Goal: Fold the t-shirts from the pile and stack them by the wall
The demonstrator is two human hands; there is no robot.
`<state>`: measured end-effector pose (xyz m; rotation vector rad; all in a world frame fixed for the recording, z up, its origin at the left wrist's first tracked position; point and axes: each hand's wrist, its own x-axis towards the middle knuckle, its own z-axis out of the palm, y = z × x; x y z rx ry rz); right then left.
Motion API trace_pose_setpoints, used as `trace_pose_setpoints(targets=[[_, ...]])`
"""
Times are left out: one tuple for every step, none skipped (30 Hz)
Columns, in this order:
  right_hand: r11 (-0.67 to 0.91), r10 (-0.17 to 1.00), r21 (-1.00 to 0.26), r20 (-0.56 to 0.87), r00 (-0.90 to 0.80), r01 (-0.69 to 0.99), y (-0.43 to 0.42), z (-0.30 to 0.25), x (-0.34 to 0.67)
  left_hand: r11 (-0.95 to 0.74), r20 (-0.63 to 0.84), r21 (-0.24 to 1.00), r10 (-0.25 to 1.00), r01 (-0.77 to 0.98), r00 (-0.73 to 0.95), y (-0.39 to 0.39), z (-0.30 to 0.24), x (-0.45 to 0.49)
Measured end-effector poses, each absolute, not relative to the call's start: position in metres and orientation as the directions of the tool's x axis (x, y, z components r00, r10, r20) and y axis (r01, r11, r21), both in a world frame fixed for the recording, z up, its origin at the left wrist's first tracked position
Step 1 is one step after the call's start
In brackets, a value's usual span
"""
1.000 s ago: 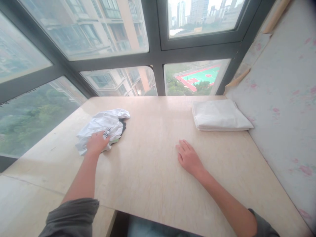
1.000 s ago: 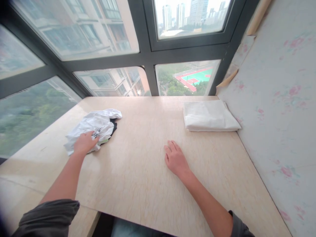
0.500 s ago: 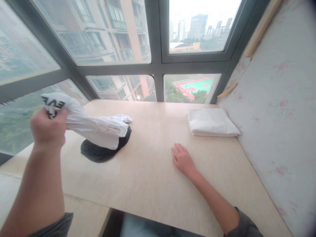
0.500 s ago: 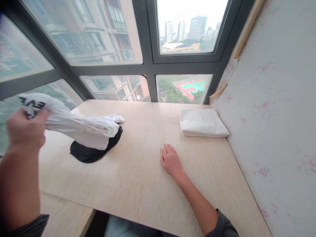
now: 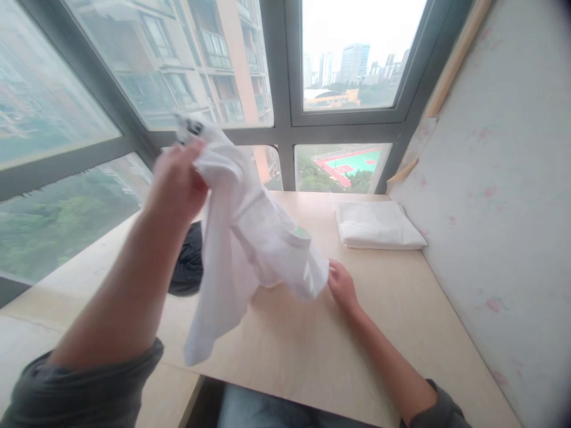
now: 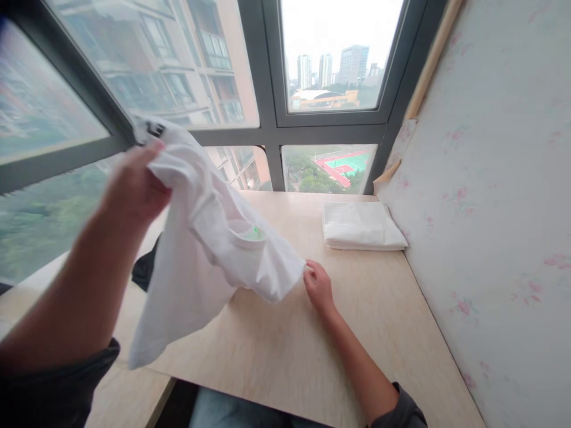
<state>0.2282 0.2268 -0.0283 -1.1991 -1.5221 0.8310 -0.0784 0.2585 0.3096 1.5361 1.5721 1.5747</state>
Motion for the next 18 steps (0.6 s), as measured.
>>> trace_pose_setpoints(targets=[[0.225, 0.970, -0.944, 0.241, 0.040, 0.240, 0.228, -0.028, 0.235, -0.210, 0.264, 0.949, 0.937, 0.237, -0.227, 0.258, 0.282, -0.064], [0.191, 0.973, -0.956, 0.214, 0.084, 0.224, 0.228, -0.027, 0.242, -0.138, 0.178, 0.969, 0.965, 0.206, -0.191, 0.256, 0.251, -0.052], [0.169, 0.973, -0.960, 0.198, 0.114, 0.224, 0.227, -0.026, 0.249, -0.071, 0.106, 0.977, 0.980, 0.200, -0.169, 0.251, 0.219, -0.044], [0.152, 0.973, -0.963, 0.186, 0.139, 0.221, 0.224, -0.025, 0.256, 0.012, 0.020, 0.978, 0.988, 0.209, -0.153, 0.246, 0.188, -0.038], [0.139, 0.972, -0.966, 0.175, 0.155, 0.218, 0.220, -0.023, 0.262, 0.089, -0.056, 0.968, 0.988, 0.234, -0.143, 0.239, 0.159, -0.034], [0.131, 0.974, -0.968, 0.166, 0.155, 0.216, 0.215, -0.020, 0.267, 0.132, -0.096, 0.958, 0.984, 0.256, -0.147, 0.232, 0.133, -0.032], [0.126, 0.977, -0.969, 0.158, 0.140, 0.214, 0.209, -0.016, 0.271, 0.157, -0.113, 0.947, 0.980, 0.281, -0.166, 0.225, 0.110, -0.031], [0.126, 0.982, -0.969, 0.152, 0.111, 0.214, 0.203, -0.012, 0.273, 0.169, -0.114, 0.937, 0.975, 0.304, -0.190, 0.218, 0.093, -0.030], [0.134, 0.986, -0.966, 0.153, 0.072, 0.222, 0.196, -0.007, 0.273, 0.170, -0.100, 0.929, 0.970, 0.328, -0.220, 0.212, 0.079, -0.029], [0.153, 0.986, -0.959, 0.165, 0.029, 0.240, 0.191, -0.002, 0.271, 0.166, -0.078, 0.921, 0.965, 0.351, -0.252, 0.207, 0.070, -0.029], [0.185, 0.982, -0.945, 0.190, -0.009, 0.270, 0.186, 0.003, 0.268, 0.160, -0.052, 0.914, 0.958, 0.373, -0.282, 0.202, 0.065, -0.029], [0.227, 0.973, -0.924, 0.226, -0.039, 0.307, 0.182, 0.008, 0.265, 0.152, -0.026, 0.906, 0.951, 0.394, -0.307, 0.199, 0.062, -0.030], [0.272, 0.962, -0.899, 0.266, -0.064, 0.344, 0.179, 0.013, 0.261, 0.143, -0.003, 0.900, 0.946, 0.411, -0.324, 0.195, 0.061, -0.030], [0.314, 0.949, -0.873, 0.304, -0.087, 0.374, 0.178, 0.017, 0.256, 0.134, 0.016, 0.897, 0.943, 0.422, -0.332, 0.192, 0.061, -0.031], [0.350, 0.936, -0.850, 0.336, -0.109, 0.394, 0.177, 0.021, 0.252, 0.124, 0.030, 0.895, 0.942, 0.428, -0.334, 0.188, 0.063, -0.032], [0.380, 0.924, -0.831, 0.360, -0.129, 0.406, 0.176, 0.024, 0.248, 0.113, 0.041, 0.896, 0.942, 0.431, -0.332, 0.185, 0.065, -0.033], [0.403, 0.914, -0.815, 0.377, -0.147, 0.416, 0.176, 0.026, 0.244, 0.100, 0.047, 0.902, 0.944, 0.420, -0.326, 0.181, 0.067, -0.034], [0.419, 0.907, -0.801, 0.389, -0.161, 0.427, 0.176, 0.029, 0.241, 0.088, 0.046, 0.915, 0.947, 0.394, -0.318, 0.176, 0.069, -0.034]])
